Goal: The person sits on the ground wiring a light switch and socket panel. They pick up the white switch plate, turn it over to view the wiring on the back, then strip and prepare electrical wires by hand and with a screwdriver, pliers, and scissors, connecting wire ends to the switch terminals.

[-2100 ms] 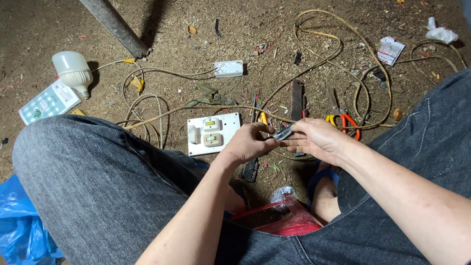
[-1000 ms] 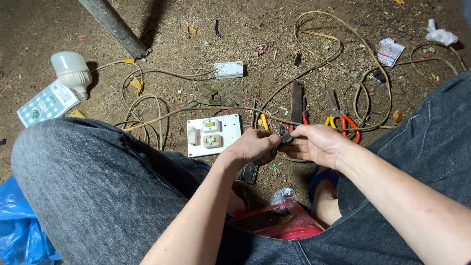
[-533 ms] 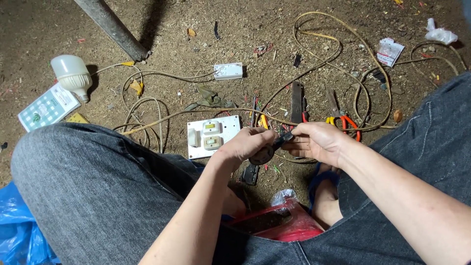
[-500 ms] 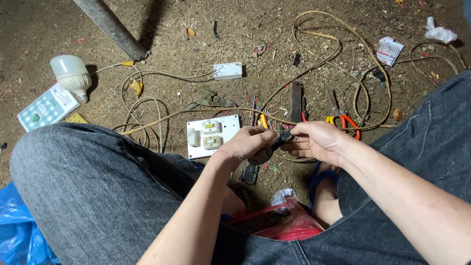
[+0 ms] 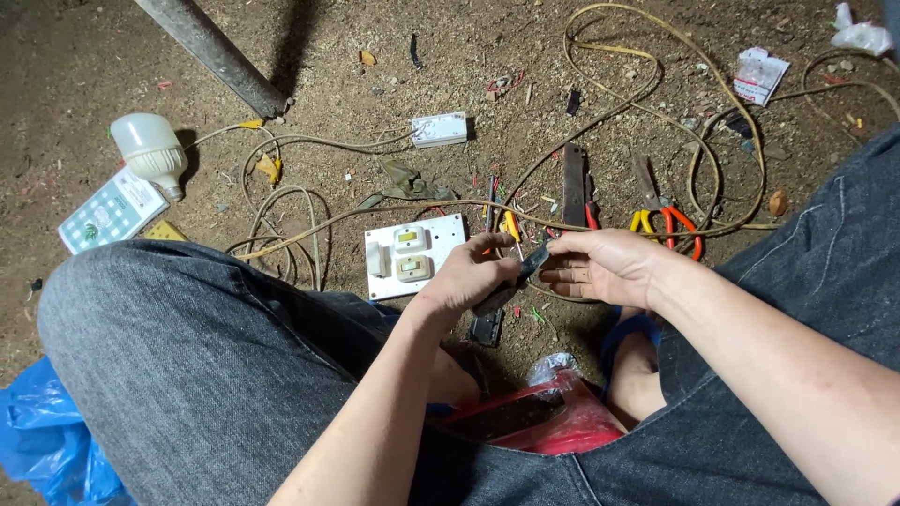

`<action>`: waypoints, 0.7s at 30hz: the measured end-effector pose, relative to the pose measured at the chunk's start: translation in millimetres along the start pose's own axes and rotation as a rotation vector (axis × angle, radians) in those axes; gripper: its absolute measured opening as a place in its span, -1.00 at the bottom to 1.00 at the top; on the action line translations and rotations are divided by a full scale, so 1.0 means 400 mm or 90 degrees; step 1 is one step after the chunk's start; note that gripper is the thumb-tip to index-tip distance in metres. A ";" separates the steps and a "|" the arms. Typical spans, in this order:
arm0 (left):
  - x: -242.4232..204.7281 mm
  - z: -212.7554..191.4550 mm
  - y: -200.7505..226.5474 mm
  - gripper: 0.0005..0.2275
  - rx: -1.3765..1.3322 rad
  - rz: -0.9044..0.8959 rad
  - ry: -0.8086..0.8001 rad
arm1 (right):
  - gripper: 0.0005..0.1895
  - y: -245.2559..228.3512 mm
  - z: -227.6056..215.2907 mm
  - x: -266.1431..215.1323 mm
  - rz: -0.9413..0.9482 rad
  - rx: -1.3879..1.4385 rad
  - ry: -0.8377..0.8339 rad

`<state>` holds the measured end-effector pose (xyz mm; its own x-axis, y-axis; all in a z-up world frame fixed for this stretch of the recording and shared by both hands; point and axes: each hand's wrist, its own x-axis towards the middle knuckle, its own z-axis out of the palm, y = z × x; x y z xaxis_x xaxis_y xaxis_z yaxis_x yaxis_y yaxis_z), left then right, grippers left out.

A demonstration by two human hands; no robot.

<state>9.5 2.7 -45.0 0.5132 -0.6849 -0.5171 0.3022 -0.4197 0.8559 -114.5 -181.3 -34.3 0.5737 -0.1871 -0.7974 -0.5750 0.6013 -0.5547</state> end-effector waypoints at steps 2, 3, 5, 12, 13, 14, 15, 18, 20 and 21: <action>-0.014 0.008 0.017 -0.41 -0.016 -0.001 0.018 | -0.70 0.001 -0.003 0.005 0.011 0.015 -0.001; -0.021 0.013 0.026 -0.45 -0.011 0.002 0.032 | -0.68 0.001 -0.003 0.004 0.025 0.037 0.000; -0.032 0.020 0.037 -0.48 -0.007 0.003 0.045 | -0.65 0.002 -0.017 0.016 0.040 0.058 0.001; -0.056 0.037 0.063 -0.47 -0.013 -0.024 0.118 | -0.72 0.007 -0.136 0.134 0.050 0.224 0.084; -0.044 0.037 0.049 -0.47 0.000 -0.044 0.153 | -0.73 0.014 -0.165 0.158 0.071 0.248 0.123; -0.017 0.030 0.013 -0.47 -0.003 -0.047 0.152 | -0.73 0.025 -0.192 0.185 0.075 0.246 0.124; 0.010 0.021 -0.023 -0.48 0.045 -0.090 0.196 | -0.75 0.036 -0.215 0.216 0.109 0.289 0.157; 0.066 -0.017 -0.109 -0.48 0.117 -0.172 0.274 | -0.75 0.063 -0.308 0.344 0.174 0.369 0.221; 0.071 -0.031 -0.120 -0.48 0.136 -0.214 0.313 | -0.73 0.053 -0.333 0.390 0.208 0.399 0.251; 0.061 -0.027 -0.109 -0.50 0.144 -0.226 0.313 | -0.67 0.043 -0.327 0.382 0.200 0.415 0.273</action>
<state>17.6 10.9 -94.9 0.7372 -0.1511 -0.6586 0.3722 -0.7227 0.5824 -113.1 -301.3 -196.6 0.0968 -0.1359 -0.9860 -0.1432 0.9784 -0.1490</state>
